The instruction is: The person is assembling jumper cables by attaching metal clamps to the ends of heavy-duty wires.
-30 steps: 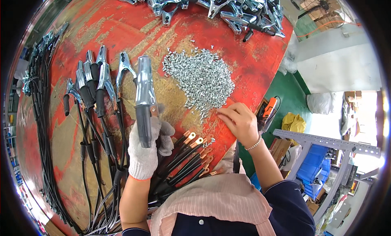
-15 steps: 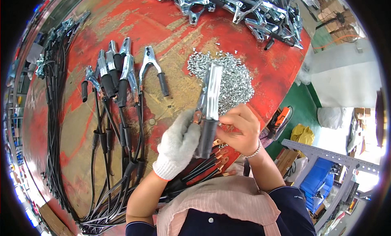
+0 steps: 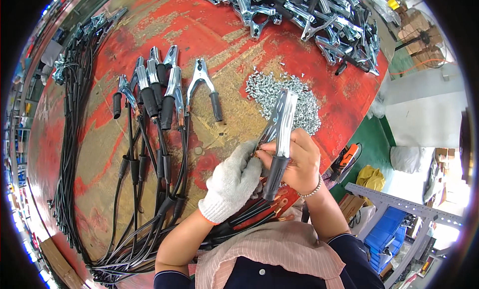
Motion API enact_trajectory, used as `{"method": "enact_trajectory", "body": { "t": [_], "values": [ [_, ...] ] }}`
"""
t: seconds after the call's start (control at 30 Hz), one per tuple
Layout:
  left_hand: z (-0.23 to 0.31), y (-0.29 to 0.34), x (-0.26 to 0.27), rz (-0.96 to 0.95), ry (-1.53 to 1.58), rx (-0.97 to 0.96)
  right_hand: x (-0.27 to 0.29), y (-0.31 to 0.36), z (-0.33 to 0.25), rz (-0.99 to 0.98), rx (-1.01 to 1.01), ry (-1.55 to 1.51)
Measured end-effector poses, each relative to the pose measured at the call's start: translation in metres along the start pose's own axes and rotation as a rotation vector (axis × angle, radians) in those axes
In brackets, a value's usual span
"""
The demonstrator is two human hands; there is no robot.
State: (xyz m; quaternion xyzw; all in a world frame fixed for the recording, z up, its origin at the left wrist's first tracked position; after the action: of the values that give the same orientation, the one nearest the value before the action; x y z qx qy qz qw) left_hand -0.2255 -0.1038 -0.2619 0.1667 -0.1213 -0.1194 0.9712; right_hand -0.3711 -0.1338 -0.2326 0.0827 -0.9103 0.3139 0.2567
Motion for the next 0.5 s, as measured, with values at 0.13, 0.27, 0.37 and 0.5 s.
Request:
{"method": "enact_trajectory", "body": {
  "t": [0.13, 0.27, 0.37, 0.5],
  "values": [
    [-0.006, -0.001, -0.003, 0.023, 0.076, -0.003, 0.001, 0.000, 0.000, 0.002, 0.005, 0.005],
    [-0.010, -0.002, -0.004, 0.074, 0.007, -0.075, 0.001, 0.000, -0.002, -0.001, 0.062, -0.014],
    [-0.009, -0.002, -0.004, 0.080, 0.001, -0.101, 0.002, 0.000, -0.001, 0.002, 0.057, 0.012],
    [-0.009, -0.002, -0.004, 0.019, 0.077, -0.003, 0.000, 0.004, 0.003, 0.017, 0.062, 0.011]
  ]
}}
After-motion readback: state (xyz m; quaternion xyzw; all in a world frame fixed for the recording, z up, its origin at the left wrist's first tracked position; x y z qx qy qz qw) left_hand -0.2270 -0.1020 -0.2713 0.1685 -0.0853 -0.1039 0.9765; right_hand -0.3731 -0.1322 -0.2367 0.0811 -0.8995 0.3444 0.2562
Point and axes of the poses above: each hand's wrist, its own y-axis away from the middle knuckle, its own x-axis out of the back of the hand, z = x × y, the point moved 5 cm from there along -y, towards the middle knuckle, and after that the axes turned 8 degrees about -y, right-handed, at the moved point
